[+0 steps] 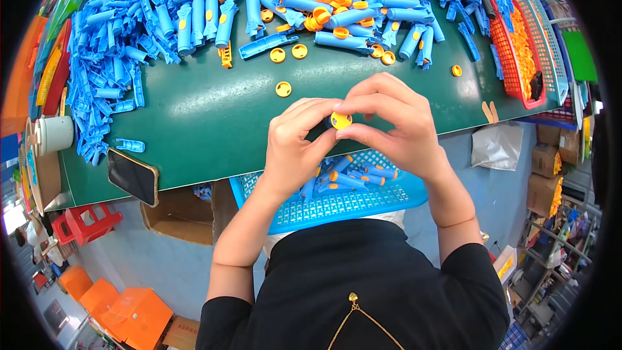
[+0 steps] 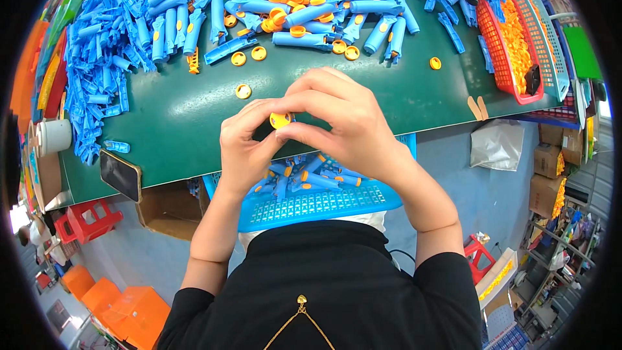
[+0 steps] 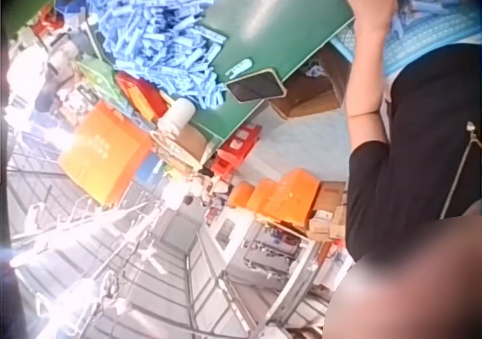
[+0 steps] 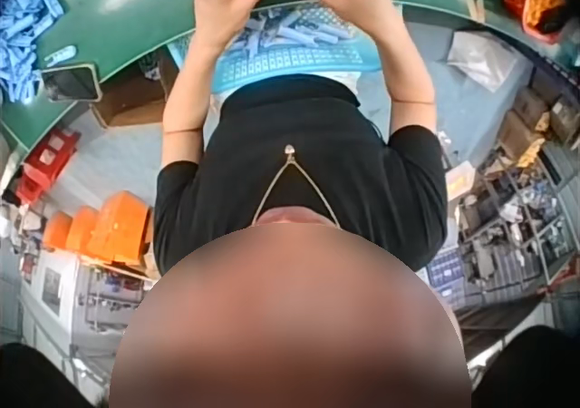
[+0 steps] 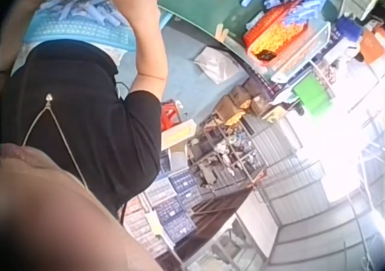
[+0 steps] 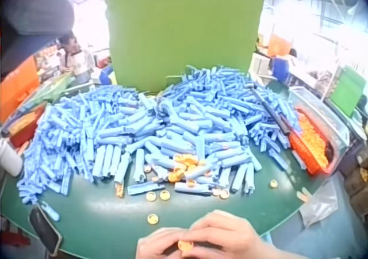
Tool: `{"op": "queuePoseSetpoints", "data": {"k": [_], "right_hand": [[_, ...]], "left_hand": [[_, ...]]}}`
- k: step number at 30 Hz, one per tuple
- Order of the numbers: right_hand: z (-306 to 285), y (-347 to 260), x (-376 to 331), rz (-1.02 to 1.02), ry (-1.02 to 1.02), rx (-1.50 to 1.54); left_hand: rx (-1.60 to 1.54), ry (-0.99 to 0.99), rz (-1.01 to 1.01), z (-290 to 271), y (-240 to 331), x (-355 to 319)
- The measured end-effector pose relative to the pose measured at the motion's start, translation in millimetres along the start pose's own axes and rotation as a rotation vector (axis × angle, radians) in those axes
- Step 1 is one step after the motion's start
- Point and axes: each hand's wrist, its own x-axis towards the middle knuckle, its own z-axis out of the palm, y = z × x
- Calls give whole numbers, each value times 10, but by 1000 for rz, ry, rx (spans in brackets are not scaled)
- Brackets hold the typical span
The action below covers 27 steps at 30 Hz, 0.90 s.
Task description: Assembling toy foam darts by attaching tips to foam cylinders.
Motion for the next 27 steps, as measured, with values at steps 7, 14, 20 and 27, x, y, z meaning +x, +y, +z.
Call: {"op": "queuePoseSetpoints", "data": {"k": [7, 14, 20, 27], "right_hand": [[79, 129, -54, -84, 99, -30], [373, 152, -123, 366, 81, 757], [502, 231, -144, 146, 86, 410], [577, 253, -112, 160, 111, 467]], "left_hand": [[-545, -259, -317, -19, -16, -5], [-490, -130, -272, 160, 24, -62], [-451, -146, -338, 141, 3, -90], [-585, -99, -332, 218, 29, -30]]}}
